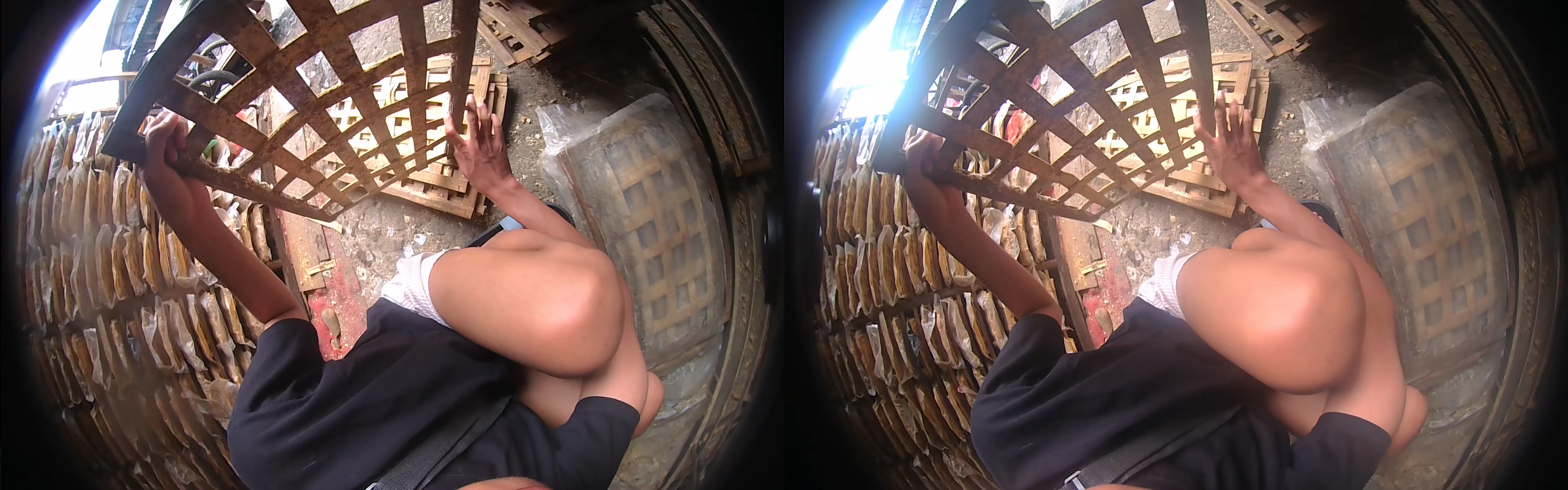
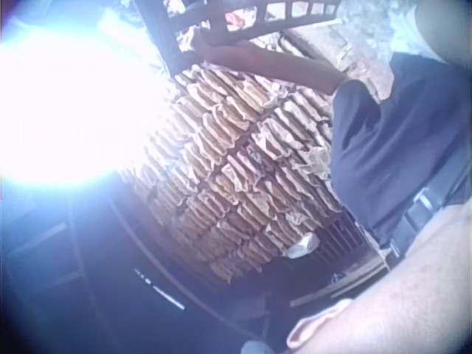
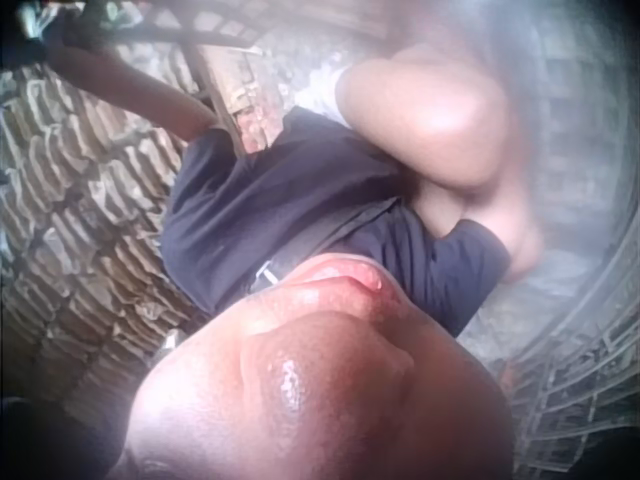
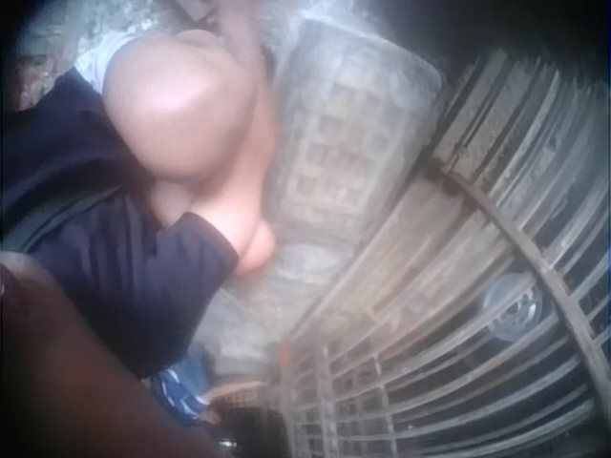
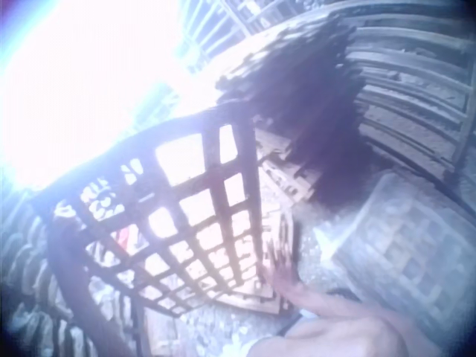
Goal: The person sits on the floor and assembles a wooden lattice frame by hand. They fit a curved wooden piece into the frame, adjust the joints, and then place a clear plastic sheet over the completed lattice.
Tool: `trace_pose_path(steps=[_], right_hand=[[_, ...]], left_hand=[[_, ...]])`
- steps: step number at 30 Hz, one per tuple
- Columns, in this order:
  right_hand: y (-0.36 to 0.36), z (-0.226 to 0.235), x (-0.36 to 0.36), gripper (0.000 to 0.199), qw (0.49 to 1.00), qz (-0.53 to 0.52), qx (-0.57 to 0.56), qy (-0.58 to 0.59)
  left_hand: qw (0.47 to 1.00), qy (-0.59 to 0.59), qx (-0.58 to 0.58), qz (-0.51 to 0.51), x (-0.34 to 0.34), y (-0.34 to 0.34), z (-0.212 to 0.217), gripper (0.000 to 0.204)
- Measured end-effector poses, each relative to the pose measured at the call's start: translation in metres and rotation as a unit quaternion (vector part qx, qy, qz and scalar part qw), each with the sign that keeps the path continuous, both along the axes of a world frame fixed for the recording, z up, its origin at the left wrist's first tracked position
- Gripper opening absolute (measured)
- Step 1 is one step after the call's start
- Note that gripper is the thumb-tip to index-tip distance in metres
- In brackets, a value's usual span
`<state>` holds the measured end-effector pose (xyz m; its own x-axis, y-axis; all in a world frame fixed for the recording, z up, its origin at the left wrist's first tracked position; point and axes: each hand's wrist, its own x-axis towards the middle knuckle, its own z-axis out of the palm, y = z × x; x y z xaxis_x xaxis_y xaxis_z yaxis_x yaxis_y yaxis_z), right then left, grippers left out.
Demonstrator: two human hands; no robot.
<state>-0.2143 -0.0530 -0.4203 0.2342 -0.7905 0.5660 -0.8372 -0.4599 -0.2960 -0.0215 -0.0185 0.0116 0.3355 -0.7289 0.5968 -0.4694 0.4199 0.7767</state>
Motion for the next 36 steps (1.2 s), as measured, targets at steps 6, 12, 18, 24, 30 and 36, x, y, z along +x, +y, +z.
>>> trace_pose_path(steps=[6,12,18,24,30,36], right_hand=[[-0.017,0.046,-0.027,0.07,0.999,-0.016,-0.03,0.002],[-0.007,0.044,-0.023,0.055,0.997,-0.009,0.047,0.053],[-0.015,0.057,-0.041,0.063,0.999,0.026,0.013,-0.029],[0.001,0.026,-0.026,0.07,0.98,0.086,0.151,-0.098],[-0.003,0.008,-0.043,0.081,0.992,0.12,0.029,-0.029],[-0.038,0.04,-0.065,0.075,0.989,0.072,-0.121,0.036]], left_hand=[[1.0,-0.001,-0.017,0.017,-0.014,0.0,-0.009,0.015],[0.999,-0.015,-0.001,-0.049,-0.006,-0.003,-0.005,0.015],[1.0,-0.013,-0.006,0.022,-0.017,-0.001,-0.007,0.014],[1.0,0.0,0.007,-0.022,-0.006,-0.004,-0.006,0.015],[1.0,-0.006,0.002,-0.012,-0.01,-0.002,-0.008,0.017],[0.999,-0.011,0.021,0.037,0.0,0.0,0.0,0.009]])
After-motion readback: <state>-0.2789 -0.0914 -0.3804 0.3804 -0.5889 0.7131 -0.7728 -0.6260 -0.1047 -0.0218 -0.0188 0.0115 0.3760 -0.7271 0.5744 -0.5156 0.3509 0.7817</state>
